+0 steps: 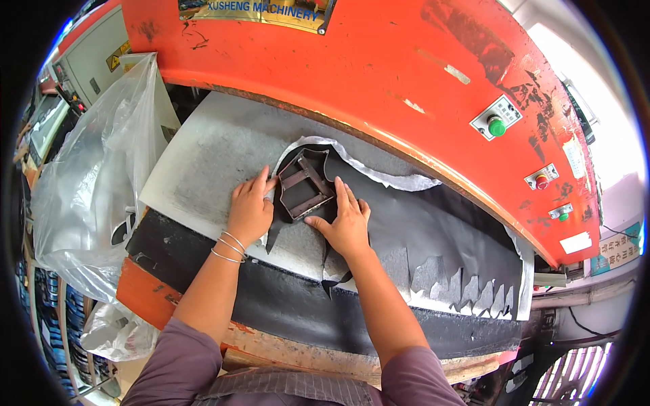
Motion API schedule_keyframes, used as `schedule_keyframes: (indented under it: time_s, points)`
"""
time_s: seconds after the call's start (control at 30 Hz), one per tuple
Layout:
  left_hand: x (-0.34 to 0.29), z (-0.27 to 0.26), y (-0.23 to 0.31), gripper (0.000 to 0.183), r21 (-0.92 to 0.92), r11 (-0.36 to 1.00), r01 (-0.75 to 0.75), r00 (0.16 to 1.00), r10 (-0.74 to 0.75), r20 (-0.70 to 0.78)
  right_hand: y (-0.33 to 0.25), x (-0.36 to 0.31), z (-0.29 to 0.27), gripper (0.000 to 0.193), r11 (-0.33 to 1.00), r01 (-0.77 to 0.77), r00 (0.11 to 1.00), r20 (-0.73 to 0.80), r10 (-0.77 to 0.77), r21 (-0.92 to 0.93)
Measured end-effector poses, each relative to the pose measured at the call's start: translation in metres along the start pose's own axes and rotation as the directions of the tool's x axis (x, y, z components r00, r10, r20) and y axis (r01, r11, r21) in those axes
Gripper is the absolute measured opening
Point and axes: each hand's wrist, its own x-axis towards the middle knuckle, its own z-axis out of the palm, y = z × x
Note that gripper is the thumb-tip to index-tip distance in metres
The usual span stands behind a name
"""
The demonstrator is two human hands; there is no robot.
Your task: Operating a hydraulic press machine with a metal die to cut leather shoe components from a large sheet.
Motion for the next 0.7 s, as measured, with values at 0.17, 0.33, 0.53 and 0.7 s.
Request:
schedule_keyframes:
  time_s: [0.17, 0.33, 0.53, 0.7]
  points:
    - [0.0, 0.003, 0.006, 0.06, 0.025, 0.999, 0.024, 1.0, -0.024, 0.002, 0.002, 0.0, -0.001, 0.102, 0.998, 0.049, 0.997, -0.05, -0.051, -0.032]
    - [0.004, 0.003, 0.007, 0.059, 0.078, 0.997, 0.017, 1.0, -0.018, 0.011, 0.004, 0.002, -0.003, 0.1, 0.995, 0.075, 0.996, -0.041, -0.078, -0.063]
    - [0.016, -0.002, 0.019, 0.06, 0.123, 0.992, 0.017, 1.0, -0.016, -0.013, 0.005, 0.009, -0.023, 0.099, 0.999, 0.046, 0.999, -0.027, -0.047, -0.027]
    - [0.027, 0.011, 0.034, 0.057, -0.022, 0.999, 0.034, 0.999, -0.034, -0.006, 0.038, 0.001, -0.042, 0.091, 0.969, 0.03, 0.997, -0.072, -0.013, 0.245]
